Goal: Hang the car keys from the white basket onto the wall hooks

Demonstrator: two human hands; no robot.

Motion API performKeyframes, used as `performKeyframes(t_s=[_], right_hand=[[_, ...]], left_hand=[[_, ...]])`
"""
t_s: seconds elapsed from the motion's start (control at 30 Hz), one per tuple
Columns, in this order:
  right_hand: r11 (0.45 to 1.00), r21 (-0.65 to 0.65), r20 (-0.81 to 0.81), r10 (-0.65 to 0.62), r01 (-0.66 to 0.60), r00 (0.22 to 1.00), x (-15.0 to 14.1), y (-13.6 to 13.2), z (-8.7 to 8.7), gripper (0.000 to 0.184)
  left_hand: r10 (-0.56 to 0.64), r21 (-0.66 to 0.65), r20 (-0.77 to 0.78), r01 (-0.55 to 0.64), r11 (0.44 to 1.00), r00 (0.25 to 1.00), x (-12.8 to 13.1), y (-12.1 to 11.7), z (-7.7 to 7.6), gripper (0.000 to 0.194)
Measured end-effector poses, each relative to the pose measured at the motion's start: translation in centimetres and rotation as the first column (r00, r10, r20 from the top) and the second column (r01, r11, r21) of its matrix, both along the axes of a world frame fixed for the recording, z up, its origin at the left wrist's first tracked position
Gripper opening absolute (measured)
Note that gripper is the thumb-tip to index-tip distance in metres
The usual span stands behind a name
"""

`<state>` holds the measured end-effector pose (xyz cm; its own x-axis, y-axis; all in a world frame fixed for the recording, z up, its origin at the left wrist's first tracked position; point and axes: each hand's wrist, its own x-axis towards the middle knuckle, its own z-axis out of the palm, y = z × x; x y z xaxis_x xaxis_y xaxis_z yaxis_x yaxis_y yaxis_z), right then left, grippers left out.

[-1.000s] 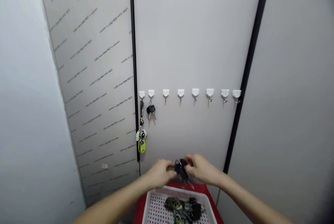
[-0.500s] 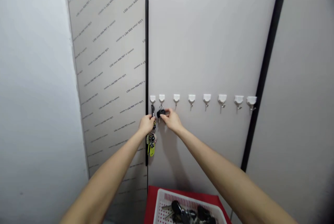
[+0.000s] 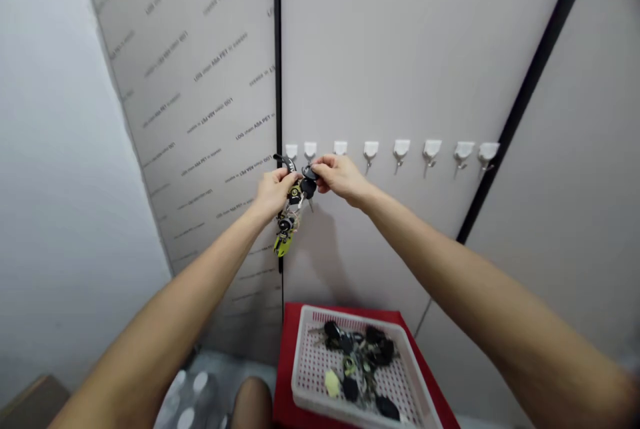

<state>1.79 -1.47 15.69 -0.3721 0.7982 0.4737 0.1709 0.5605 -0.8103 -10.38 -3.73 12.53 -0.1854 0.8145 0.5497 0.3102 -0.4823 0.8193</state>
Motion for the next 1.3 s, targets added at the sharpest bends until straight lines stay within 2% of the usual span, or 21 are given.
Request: performKeyframes(t_s=[0.1,0.23,0.33,0.43,0.57,0.67,0.77,0.87,0.93,1.0,1.07,1.13,1.2,1.3], right_hand=[[0.994,-0.09,0.105,0.069,-0.06,0.992,2.9,-1.5,-4.2,0.006],[0.977,-0.205,0.239,0.11,-0.06,0.965,6.6,-3.2,-9.9,0.008],[0.963,-0.268,0.305,0.116,-0.032,0.945,8.9,-4.0,-13.7,0.011],[0.958,-0.283,0.38,0.08,0.033,0.922,10.7,-4.6,-17.0,0.014],[0.961,-0.261,0.48,0.048,0.091,0.876,12.0,-5.1,-20.0,0.016],[0.977,-0.176,0.541,-0.004,0.118,0.841,12.6,-5.2,-21.8,0.018],[0.988,-0.105,0.575,-0.032,0.113,0.818,13.0,-5.2,-23.4,0.019],[0.996,-0.064,0.588,-0.016,0.066,0.808,13.3,-5.2,-24.7,0.018],[0.994,-0.084,0.566,-0.007,0.066,0.825,13.3,-5.1,-24.9,0.022],[0.979,-0.176,0.474,-0.01,0.106,0.88,13.0,-4.7,-23.9,0.032],[0.939,-0.32,0.28,-0.035,0.128,0.959,12.4,-4.0,-21.8,0.04],[0.887,-0.459,0.006,-0.058,0.054,0.998,11.7,-3.1,-18.8,0.045],[0.844,-0.527,-0.238,-0.031,-0.102,0.971,11.0,-2.2,-15.6,0.049],[0.802,-0.52,-0.409,0.068,-0.293,0.91,10.3,-1.7,-12.0,0.052]], left_hand=[[-0.127,-0.129,0.04,0.131,0.983,0.991,1.5,-1.8,-3.1,0.021],[-0.22,-0.265,0.064,0.229,0.937,0.973,3.6,-3.3,-8.2,0.022],[-0.263,-0.337,0.032,0.258,0.906,0.964,5.0,-4.0,-12.3,0.025],[-0.266,-0.369,-0.047,0.231,0.9,0.963,5.7,-4.6,-15.5,0.028],[-0.194,-0.35,-0.198,0.116,0.93,0.961,5.7,-5.0,-17.2,0.029],[-0.163,-0.345,-0.384,0.023,0.939,0.909,5.4,-5.2,-17.8,0.028],[-0.173,-0.377,-0.538,-0.052,0.925,0.825,5.1,-5.6,-18.6,0.024],[-0.231,-0.431,-0.562,-0.042,0.901,0.794,4.8,-5.9,-19.6,0.019],[-0.279,-0.467,-0.514,0.008,0.884,0.811,4.6,-5.9,-19.8,0.019],[-0.292,-0.484,-0.418,0.061,0.873,0.86,4.7,-5.4,-19.0,0.021],[-0.277,-0.497,-0.237,0.129,0.858,0.931,5.2,-4.3,-17.1,0.027],[-0.271,-0.507,0.027,0.247,0.826,0.962,6.2,-3.0,-14.4,0.038],[-0.322,-0.479,0.268,0.415,0.774,0.908,7.4,-1.7,-11.5,0.048],[-0.46,-0.384,0.42,0.613,0.69,0.782,9.2,-0.4,-8.4,0.055]])
